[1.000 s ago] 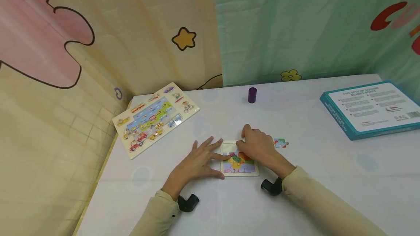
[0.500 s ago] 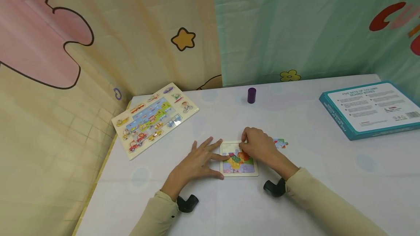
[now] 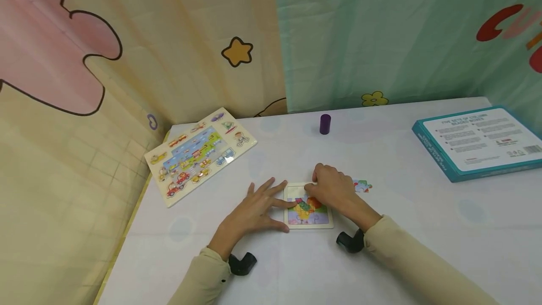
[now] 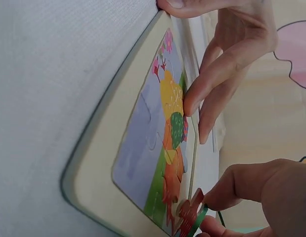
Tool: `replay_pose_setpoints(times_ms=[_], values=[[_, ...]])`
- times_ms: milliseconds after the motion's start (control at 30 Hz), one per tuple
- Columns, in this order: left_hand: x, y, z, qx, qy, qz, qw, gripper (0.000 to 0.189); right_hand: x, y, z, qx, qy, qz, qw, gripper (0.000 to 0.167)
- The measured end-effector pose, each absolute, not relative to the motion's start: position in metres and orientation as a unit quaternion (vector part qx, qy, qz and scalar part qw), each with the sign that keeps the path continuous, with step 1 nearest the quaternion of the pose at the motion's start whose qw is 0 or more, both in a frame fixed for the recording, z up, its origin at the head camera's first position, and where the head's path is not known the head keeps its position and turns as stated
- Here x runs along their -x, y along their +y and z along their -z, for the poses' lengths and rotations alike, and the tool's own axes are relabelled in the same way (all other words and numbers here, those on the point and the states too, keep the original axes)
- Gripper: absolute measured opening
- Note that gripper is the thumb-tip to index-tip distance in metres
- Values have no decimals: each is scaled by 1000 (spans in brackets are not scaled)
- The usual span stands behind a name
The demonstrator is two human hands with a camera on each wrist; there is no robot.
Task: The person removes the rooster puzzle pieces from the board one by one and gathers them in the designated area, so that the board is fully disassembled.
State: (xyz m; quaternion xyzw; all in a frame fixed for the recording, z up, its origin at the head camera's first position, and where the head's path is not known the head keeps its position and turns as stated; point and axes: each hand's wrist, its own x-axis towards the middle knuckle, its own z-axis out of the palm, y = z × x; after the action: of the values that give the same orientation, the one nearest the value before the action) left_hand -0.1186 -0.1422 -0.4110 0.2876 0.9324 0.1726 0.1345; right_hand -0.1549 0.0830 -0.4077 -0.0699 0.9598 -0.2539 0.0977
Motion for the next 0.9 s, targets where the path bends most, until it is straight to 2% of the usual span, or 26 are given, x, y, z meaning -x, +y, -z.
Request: replay_pose_setpoints(times_ms=[200,600,900], values=[[117,-143,410,-287,933,-174,132,63,154,86,408,79,957,265,90,15],[118,-143,414,-288,932,-180,129,63,145,98,413,162,936,310,45,4],[119,-143,413,-292,932,-177,126,63,126,113,406,199,911,361,19,14]])
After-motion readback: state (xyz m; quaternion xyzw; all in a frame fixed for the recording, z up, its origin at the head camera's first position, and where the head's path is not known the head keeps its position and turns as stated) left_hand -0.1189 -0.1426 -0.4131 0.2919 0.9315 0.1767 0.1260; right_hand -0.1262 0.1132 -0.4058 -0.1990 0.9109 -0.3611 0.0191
